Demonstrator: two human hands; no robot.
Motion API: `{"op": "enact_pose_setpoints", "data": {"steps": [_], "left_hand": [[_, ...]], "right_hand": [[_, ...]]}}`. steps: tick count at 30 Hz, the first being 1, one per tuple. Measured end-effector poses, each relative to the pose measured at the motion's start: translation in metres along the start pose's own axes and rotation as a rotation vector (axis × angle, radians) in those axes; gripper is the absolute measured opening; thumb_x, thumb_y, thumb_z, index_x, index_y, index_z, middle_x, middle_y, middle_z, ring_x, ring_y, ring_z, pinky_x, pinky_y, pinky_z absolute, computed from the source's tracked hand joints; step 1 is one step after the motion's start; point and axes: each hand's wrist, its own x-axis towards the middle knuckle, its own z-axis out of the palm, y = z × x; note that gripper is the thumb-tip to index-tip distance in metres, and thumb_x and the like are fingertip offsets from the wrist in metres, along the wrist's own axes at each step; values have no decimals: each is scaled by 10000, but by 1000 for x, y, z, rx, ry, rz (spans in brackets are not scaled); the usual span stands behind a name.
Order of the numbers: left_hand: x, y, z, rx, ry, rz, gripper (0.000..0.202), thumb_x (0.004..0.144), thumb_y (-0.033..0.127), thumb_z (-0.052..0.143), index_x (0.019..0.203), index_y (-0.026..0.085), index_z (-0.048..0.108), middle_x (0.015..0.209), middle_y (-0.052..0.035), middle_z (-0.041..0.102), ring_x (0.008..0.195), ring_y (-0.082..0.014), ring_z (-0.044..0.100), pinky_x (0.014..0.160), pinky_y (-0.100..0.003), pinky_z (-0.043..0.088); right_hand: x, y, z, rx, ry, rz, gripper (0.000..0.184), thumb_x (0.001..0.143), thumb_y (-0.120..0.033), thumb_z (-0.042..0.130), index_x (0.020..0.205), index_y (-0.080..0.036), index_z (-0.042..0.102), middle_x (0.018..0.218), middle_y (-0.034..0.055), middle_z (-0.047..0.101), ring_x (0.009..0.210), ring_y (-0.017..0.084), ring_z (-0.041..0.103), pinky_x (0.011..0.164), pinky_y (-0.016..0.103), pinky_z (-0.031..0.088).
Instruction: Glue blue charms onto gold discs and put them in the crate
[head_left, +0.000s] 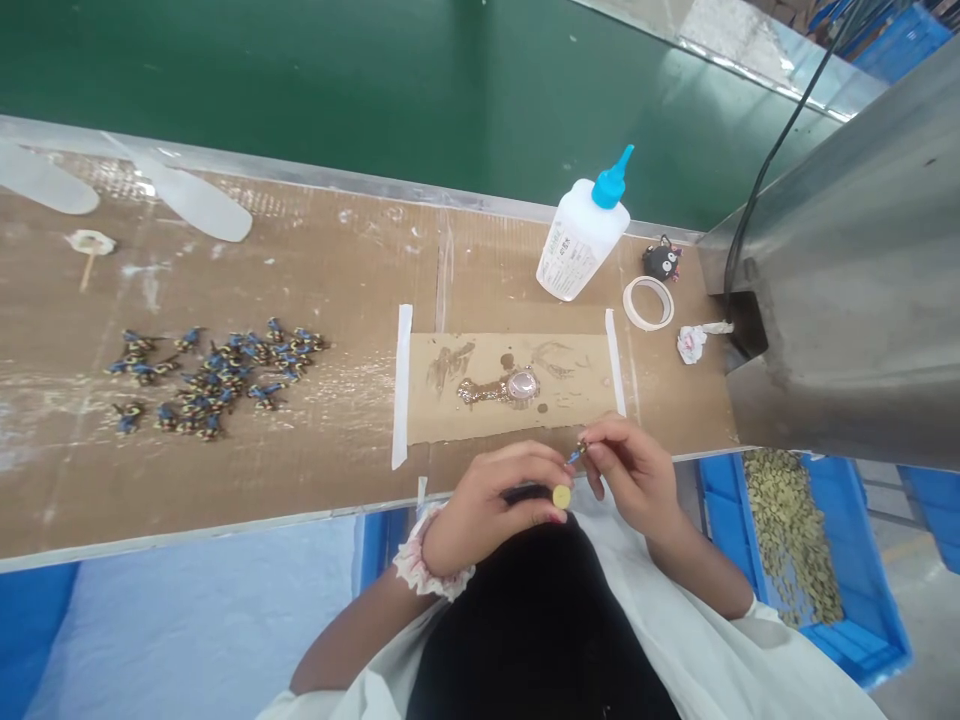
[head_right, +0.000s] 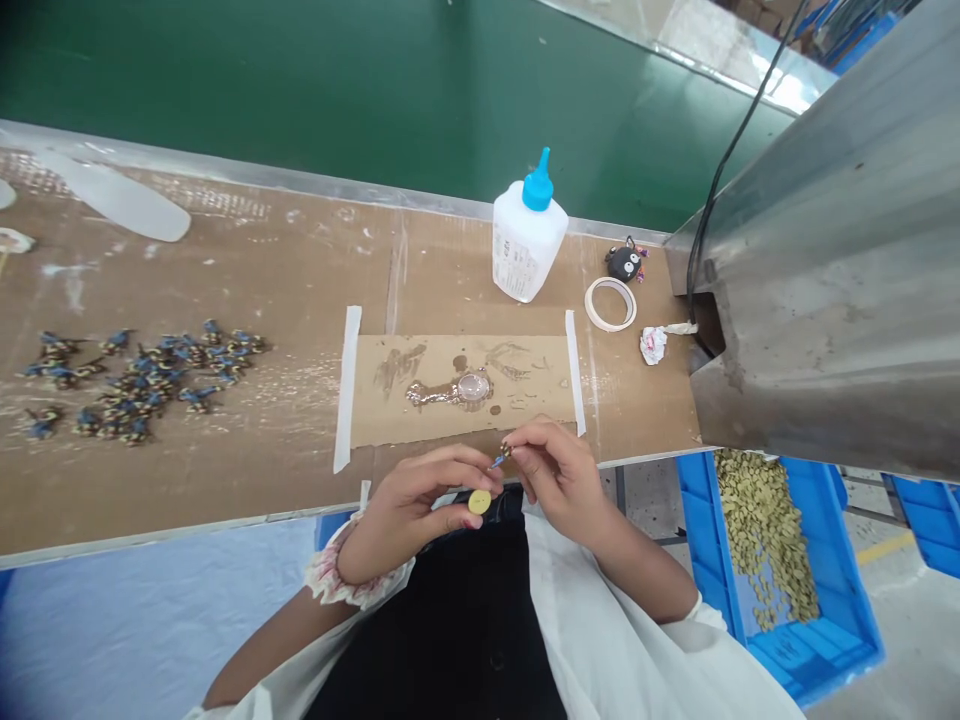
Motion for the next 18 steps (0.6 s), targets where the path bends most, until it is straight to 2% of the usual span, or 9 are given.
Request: {"op": "enact_pose_setpoints", "data": {"steps": [3,5,10,14,16,18], "left_hand": [[0,-2,-2,-26,6,-15,138,807,294,746,882,180,729,864,-80,728,786,-163,707,736,-245,586],[0,-3,-3,-45,5,-43,138,810,299,742,871,176,726,849,-75,712,742,-150,694,714,-241,586],[-4,-7,-7,-148,10,-110,155,821,320,730,880,177,719,910,-85,696,725,-145,686,681,-248,596],[-7,-12,-9,-185,54,-137,156,819,326,731,872,180,716,910,-84,689,731,-148,680,685,-262,599],[-7,-17,-9,-170,92,-156,151,811,321,741,869,183,720,892,-78,702,749,-154,682,717,-272,598],[-7,-24,-9,-174,170,-203,150,809,315,743,884,187,723,894,-74,724,786,-162,690,743,-274,595]], "right_hand": [[3,-2,1,-57,-42,-57,115,994,-222,499,1032,-235,607,827,7,571,480,65,500,482,239,440],[6,-5,2,-80,-50,-46,98,981,-231,527,1026,-228,614,821,14,578,487,71,502,474,237,444],[13,-9,8,89,-59,106,117,928,-325,624,966,-215,627,820,4,578,437,65,529,409,226,448],[20,-8,11,229,-83,224,162,898,-365,666,924,-216,609,703,-40,569,379,66,512,354,206,407],[24,-5,13,206,-54,221,162,896,-368,668,910,-218,609,670,-47,564,378,64,495,357,203,400],[29,2,15,117,28,162,145,898,-354,663,905,-216,619,713,-28,584,406,62,492,374,206,404]]}}
